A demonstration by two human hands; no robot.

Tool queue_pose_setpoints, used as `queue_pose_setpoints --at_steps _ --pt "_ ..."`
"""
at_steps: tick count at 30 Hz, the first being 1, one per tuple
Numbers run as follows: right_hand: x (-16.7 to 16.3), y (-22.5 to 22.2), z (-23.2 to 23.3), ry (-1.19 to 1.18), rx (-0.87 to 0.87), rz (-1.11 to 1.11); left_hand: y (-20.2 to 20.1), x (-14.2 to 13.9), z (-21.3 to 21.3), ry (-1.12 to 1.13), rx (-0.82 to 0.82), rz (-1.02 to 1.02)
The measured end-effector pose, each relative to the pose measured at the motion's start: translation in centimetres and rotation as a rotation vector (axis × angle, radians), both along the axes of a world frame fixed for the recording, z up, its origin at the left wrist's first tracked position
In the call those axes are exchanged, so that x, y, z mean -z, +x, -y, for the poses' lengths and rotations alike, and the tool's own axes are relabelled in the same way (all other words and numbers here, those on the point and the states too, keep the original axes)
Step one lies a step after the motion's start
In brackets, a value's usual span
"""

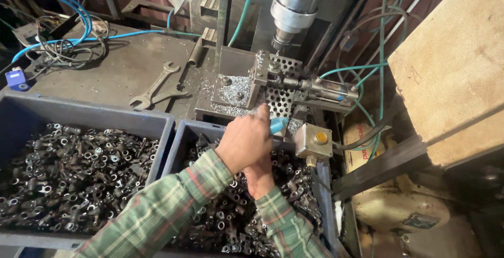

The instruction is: The person picks small metal castings from a bin, holds each under the drill press, and cuts internal threads using a blue-handled tap wrench, then drops the threaded part into a second bin, repeating the cycle continuously.

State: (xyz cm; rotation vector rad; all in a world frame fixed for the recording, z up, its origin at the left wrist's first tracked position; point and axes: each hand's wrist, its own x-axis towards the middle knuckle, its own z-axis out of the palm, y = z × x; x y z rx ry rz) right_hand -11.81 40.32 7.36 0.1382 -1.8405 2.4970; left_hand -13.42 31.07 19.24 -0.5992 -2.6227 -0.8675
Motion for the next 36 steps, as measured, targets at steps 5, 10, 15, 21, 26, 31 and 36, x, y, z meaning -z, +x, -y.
queue_pose_setpoints --at_steps 5,10,15,21,26,31,36 --pt "1.2 -0.3 -0.3 -0.034 -0.081 0.124 -2.6 2.9 0.5 0.145 0.013 -0.110" --pt "0.9 -0.4 -0.3 -0.004 -0.020 0.145 -2.7 3.4 2.2 0.139 0.179 -0.164" --pt "-1.3 0.8 0.2 0.064 -0.047 0.218 -0.3 1.3 3.2 0.062 0.330 -0.060" --pt "-3.0 1.0 -0.2 -0.060 -0.080 0.042 2.5 -0.6 7.6 0.145 0.302 -0.137" --pt "-4.7 0.1 -1.2 0.043 -0.007 -0.030 5.8 1.6 16.4 0.058 0.037 -0.161" --pt "-6.9 -1.4 -2.0 -0.042 0.296 -0.111 9.0 7.9 25.0 -0.435 -0.310 0.217" --pt "-8.5 -6.9 -2.2 -0.063 0.513 -0.096 10.1 16.7 29.7 -0.639 -0.295 0.630"
